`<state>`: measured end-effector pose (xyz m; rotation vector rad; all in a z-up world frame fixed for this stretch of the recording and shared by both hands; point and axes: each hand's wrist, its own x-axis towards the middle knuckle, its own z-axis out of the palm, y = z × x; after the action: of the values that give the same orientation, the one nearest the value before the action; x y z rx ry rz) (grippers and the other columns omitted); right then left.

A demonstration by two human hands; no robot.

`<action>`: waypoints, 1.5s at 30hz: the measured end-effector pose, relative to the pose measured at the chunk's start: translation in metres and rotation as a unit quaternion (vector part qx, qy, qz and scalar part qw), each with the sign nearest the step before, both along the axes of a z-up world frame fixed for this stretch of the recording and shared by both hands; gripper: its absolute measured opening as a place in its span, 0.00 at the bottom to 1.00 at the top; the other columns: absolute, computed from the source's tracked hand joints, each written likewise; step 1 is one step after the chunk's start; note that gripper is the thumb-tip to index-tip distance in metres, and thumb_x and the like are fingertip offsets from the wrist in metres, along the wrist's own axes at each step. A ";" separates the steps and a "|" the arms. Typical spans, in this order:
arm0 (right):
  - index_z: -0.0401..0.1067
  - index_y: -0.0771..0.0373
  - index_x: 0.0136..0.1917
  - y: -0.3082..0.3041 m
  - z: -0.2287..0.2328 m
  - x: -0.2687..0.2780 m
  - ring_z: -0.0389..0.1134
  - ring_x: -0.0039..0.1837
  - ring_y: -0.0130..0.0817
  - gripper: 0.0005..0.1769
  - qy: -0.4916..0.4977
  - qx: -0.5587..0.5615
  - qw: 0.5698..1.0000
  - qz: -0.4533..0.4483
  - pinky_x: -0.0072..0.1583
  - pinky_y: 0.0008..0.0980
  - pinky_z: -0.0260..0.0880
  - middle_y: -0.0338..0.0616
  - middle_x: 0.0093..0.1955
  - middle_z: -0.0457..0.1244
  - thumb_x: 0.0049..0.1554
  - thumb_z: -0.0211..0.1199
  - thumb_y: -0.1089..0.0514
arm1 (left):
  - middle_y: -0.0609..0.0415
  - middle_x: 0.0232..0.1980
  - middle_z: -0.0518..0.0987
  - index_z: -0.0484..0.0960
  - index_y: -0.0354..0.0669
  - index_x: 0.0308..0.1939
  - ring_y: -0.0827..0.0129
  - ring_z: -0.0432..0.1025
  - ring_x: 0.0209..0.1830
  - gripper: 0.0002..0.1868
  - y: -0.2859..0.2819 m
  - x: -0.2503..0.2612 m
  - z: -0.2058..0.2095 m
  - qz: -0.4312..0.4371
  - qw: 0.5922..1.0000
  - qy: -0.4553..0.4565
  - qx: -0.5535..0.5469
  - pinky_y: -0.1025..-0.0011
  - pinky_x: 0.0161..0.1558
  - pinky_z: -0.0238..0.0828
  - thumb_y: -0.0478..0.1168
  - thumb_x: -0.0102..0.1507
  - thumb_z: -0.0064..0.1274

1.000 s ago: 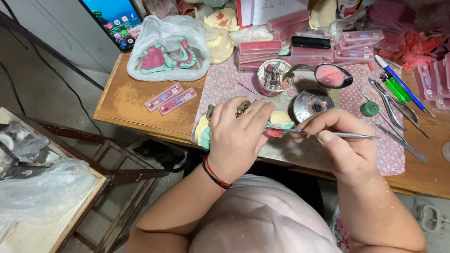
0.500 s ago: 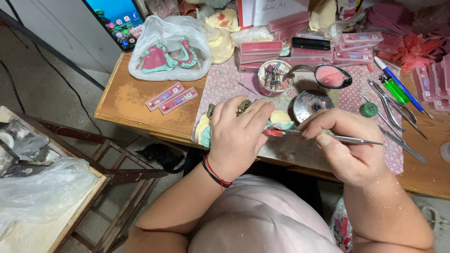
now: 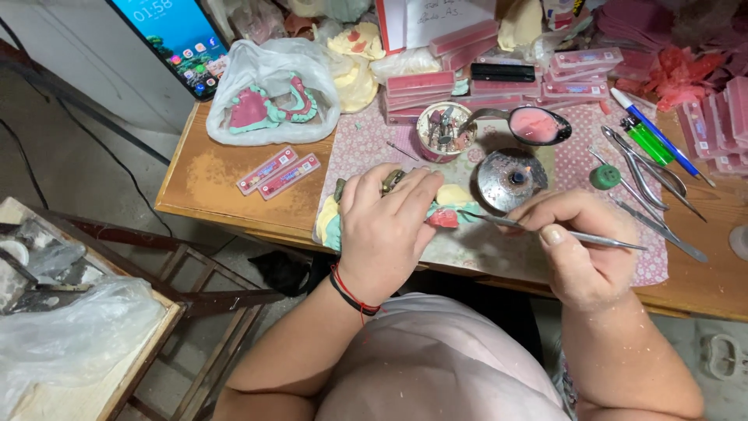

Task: The person handles pink wax strips and a dental mold, then uses a metal tool to apply and smooth pink wax onto the mold. They repeatedly adjust the mold and use the tool to shape the wax.

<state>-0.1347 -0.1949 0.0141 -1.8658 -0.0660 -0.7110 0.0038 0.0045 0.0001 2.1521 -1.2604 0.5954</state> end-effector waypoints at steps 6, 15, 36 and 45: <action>0.68 0.70 0.55 -0.013 -0.025 -0.003 0.76 0.47 0.50 0.19 -0.124 0.186 0.966 -0.131 0.46 0.35 0.83 0.54 0.46 0.64 0.67 0.55 0.49 | 0.64 0.61 0.82 0.80 0.51 0.58 0.54 0.68 0.58 0.33 -0.003 -0.002 0.006 0.022 0.999 -0.003 0.025 0.56 0.54 0.59 0.45 0.49 0.71; 0.65 0.70 0.58 0.010 -0.051 -0.012 0.76 0.55 0.52 0.19 -0.075 0.109 0.987 -0.094 0.63 0.45 0.79 0.68 0.62 0.66 0.71 0.48 0.49 | 0.58 0.54 0.82 0.81 0.48 0.49 0.53 0.70 0.64 0.20 -0.010 -0.007 0.024 0.018 0.996 -0.078 0.041 0.52 0.58 0.55 0.43 0.53 0.65; 0.53 0.63 0.49 0.019 -0.101 0.007 0.69 0.67 0.60 0.24 -0.175 0.048 0.981 0.070 0.61 0.45 0.74 0.83 0.72 0.58 0.55 0.70 0.63 | 0.59 0.42 0.82 0.85 0.50 0.48 0.62 0.74 0.40 0.13 0.005 -0.017 0.046 -0.091 0.984 -0.076 -0.134 0.67 0.45 0.76 0.47 0.62 0.55; 0.47 0.57 0.50 0.032 -0.099 -0.001 0.66 0.71 0.53 0.28 -0.111 0.088 0.988 0.066 0.64 0.37 0.68 0.83 0.73 0.55 0.56 0.66 0.49 | 0.57 0.49 0.83 0.82 0.42 0.53 0.59 0.71 0.40 0.17 0.018 -0.030 0.071 -0.131 0.987 -0.070 -0.058 0.61 0.42 0.72 0.48 0.70 0.45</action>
<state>-0.1354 -0.1624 -0.0848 -1.5931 -0.2603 -0.8026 -0.0262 0.0225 0.0710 1.8378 -1.5143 0.6979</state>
